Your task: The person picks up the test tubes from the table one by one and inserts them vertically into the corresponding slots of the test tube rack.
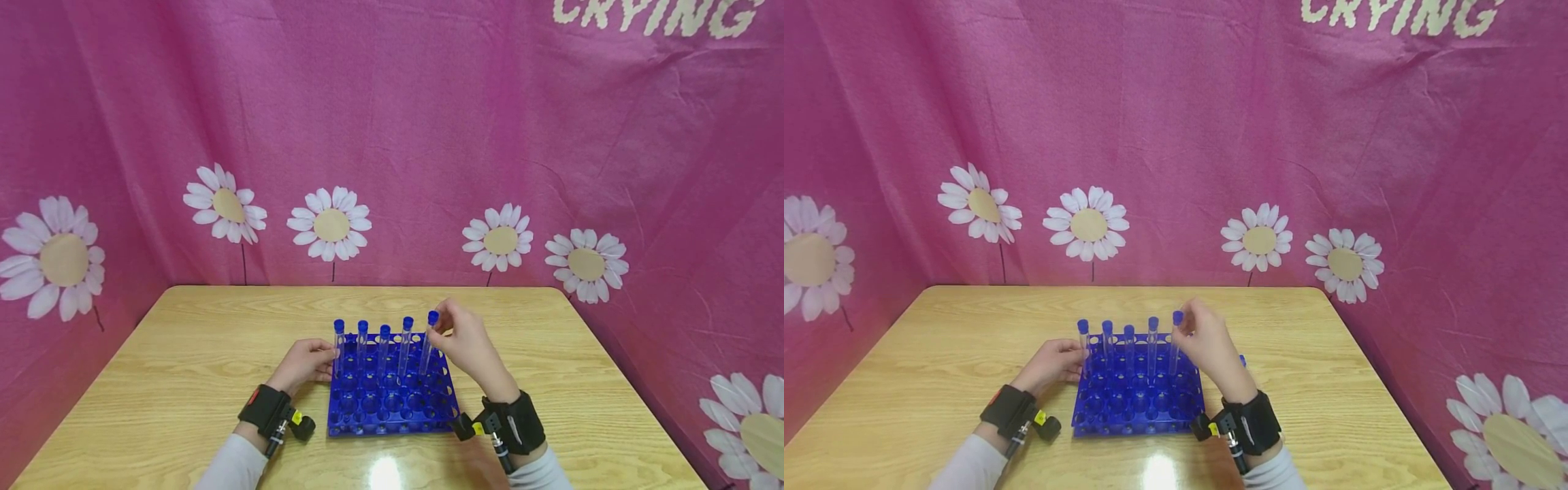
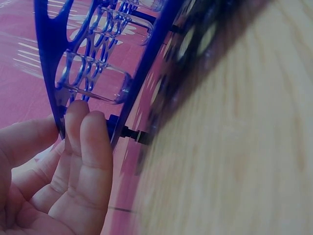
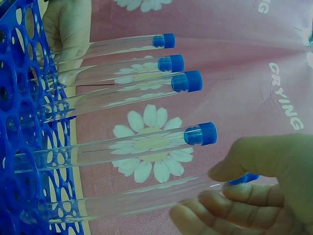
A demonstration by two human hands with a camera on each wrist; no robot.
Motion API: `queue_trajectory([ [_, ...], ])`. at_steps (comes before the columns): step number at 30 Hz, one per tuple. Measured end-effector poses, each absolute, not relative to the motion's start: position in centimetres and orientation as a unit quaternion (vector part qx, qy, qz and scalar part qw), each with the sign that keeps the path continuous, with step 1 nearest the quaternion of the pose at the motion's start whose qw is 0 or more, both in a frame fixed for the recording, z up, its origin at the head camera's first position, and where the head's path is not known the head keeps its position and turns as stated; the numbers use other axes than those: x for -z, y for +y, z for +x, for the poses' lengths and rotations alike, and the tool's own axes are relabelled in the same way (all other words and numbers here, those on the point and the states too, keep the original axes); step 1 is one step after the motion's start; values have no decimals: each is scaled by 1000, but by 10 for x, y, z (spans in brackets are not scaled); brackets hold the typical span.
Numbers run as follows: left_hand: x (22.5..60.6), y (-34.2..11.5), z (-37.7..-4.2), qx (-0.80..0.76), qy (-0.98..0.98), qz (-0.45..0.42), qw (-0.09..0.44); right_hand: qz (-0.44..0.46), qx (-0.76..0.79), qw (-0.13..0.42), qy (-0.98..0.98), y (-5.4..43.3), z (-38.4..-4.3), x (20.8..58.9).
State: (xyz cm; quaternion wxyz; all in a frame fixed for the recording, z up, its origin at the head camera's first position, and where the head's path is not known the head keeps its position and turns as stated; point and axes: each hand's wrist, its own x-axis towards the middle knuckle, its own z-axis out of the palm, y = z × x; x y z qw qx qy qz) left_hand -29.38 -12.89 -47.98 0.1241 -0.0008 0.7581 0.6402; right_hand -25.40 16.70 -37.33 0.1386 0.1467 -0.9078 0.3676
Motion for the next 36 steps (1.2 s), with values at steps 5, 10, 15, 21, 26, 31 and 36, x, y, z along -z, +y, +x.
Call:
queue_trajectory([
  [5, 481, -128, -295, -638, 760, -1, 125, 146, -355, 100, -918, 167, -255, 374],
  [10, 481, -128, -295, -637, 760, -2, 126, 145, -345, 86, -923, 167, -256, 376],
  [15, 481, -127, -296, -636, 761, -5, 126, 138, -348, 73, -925, 168, -256, 376],
  [21, 483, -127, -296, -638, 761, -7, 122, 145, -341, 61, -927, 172, -253, 373],
  [26, 482, -127, -295, -640, 759, -5, 122, 151, -341, 58, -926, 181, -251, 367],
  [31, 481, -127, -294, -640, 759, -2, 123, 142, -342, 66, -927, 198, -253, 363],
  [36, 480, -128, -294, -638, 760, 0, 124, 123, -339, 73, -930, 218, -260, 366],
])
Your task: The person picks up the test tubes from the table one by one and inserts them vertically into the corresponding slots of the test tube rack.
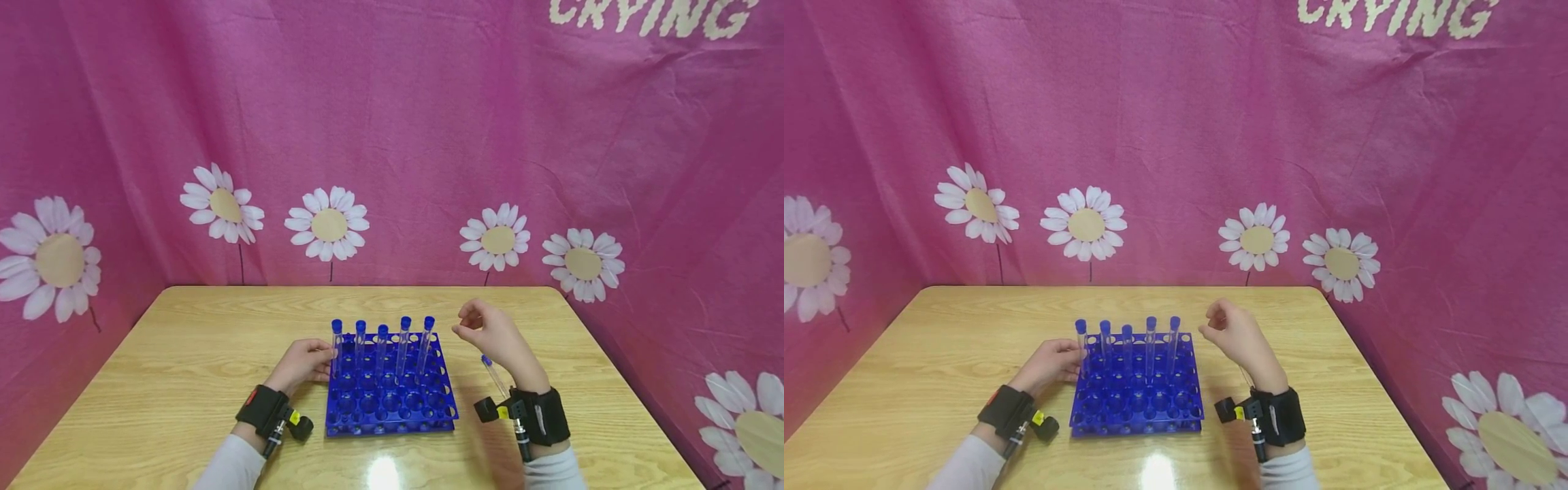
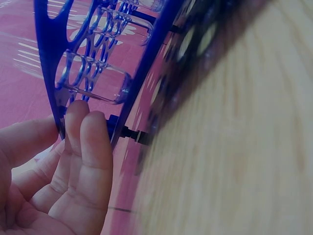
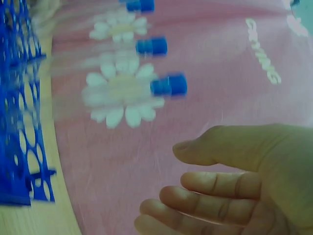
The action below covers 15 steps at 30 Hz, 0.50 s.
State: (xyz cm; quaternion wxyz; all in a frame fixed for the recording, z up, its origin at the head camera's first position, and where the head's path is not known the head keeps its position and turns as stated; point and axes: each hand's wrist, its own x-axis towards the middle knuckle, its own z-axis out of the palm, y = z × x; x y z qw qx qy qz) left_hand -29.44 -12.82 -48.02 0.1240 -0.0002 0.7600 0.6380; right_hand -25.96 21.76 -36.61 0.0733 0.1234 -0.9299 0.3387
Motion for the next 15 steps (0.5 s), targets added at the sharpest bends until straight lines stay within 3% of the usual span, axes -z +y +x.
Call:
queue_trajectory([
  [15, 480, -127, -294, -639, 760, -5, 120, 64, -278, 35, -958, 251, -279, 393],
])
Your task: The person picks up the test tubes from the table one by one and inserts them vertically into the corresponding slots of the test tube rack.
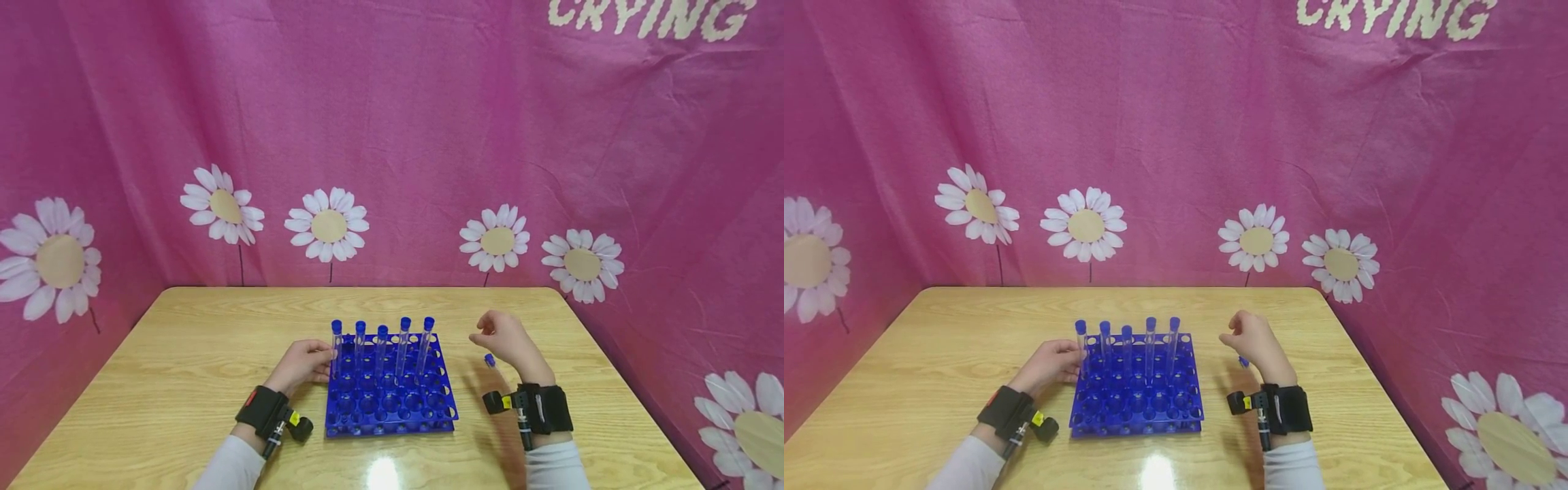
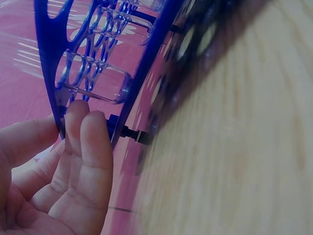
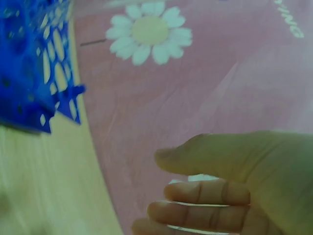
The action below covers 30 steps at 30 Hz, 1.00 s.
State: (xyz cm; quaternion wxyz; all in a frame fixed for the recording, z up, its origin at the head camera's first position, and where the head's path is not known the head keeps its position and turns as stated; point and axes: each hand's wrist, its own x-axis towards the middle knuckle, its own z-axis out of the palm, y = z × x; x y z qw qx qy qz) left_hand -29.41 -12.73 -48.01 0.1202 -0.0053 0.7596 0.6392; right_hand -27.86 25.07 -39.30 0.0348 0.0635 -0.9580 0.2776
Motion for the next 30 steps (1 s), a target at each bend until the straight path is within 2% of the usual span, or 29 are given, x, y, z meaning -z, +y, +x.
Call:
queue_trajectory([
  [7, 480, -126, -295, -636, 763, -12, 117, 26, -245, -19, -969, 257, -285, 407],
  [23, 479, -126, -294, -637, 762, -13, 118, -82, -268, -58, -958, 262, -291, 438],
  [30, 478, -127, -293, -638, 761, -8, 119, -79, -255, -72, -961, 263, -291, 445],
])
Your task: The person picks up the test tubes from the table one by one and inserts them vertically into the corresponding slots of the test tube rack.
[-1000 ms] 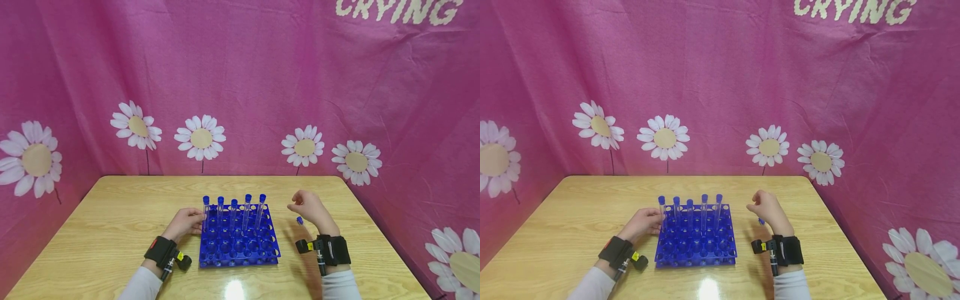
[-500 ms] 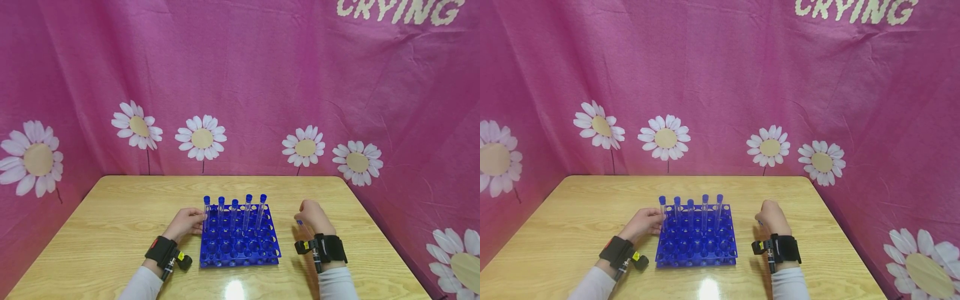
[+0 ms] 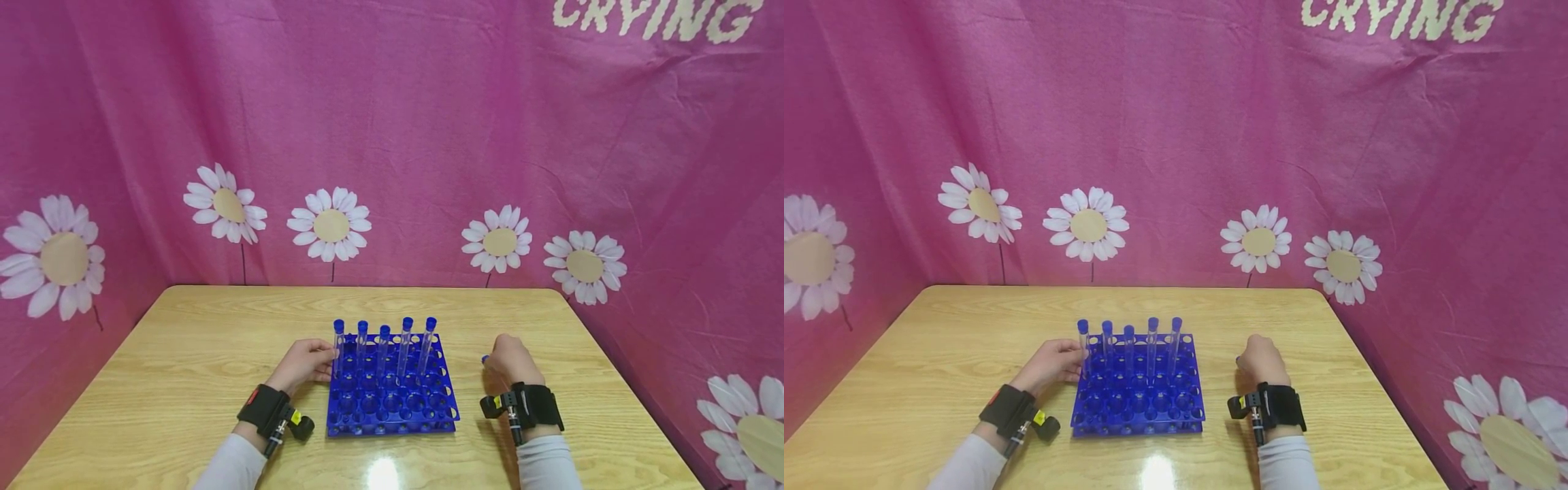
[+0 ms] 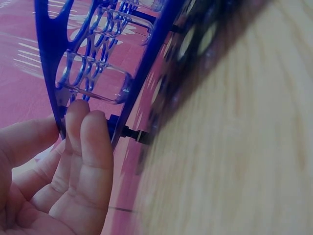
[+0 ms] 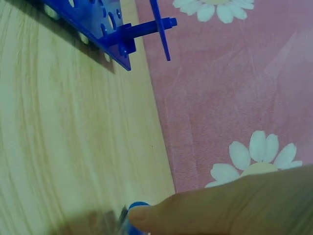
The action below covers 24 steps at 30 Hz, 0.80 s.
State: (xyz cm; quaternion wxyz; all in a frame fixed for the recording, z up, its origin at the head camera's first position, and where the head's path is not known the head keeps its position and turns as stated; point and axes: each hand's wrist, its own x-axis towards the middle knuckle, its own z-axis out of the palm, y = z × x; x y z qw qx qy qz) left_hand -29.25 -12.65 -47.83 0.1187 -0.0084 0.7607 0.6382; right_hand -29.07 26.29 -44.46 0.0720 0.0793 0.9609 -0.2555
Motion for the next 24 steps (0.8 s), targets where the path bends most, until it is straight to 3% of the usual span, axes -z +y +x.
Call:
queue_trajectory([
  [7, 484, -129, -297, -646, 753, 4, 127, 37, 227, 56, 972, 264, -292, 449],
  [20, 483, -127, -297, -638, 760, -8, 122, 53, 254, 56, 964, 258, -289, 438],
  [24, 482, -128, -295, -641, 758, 2, 124, 31, 252, 22, 967, 257, -290, 428],
])
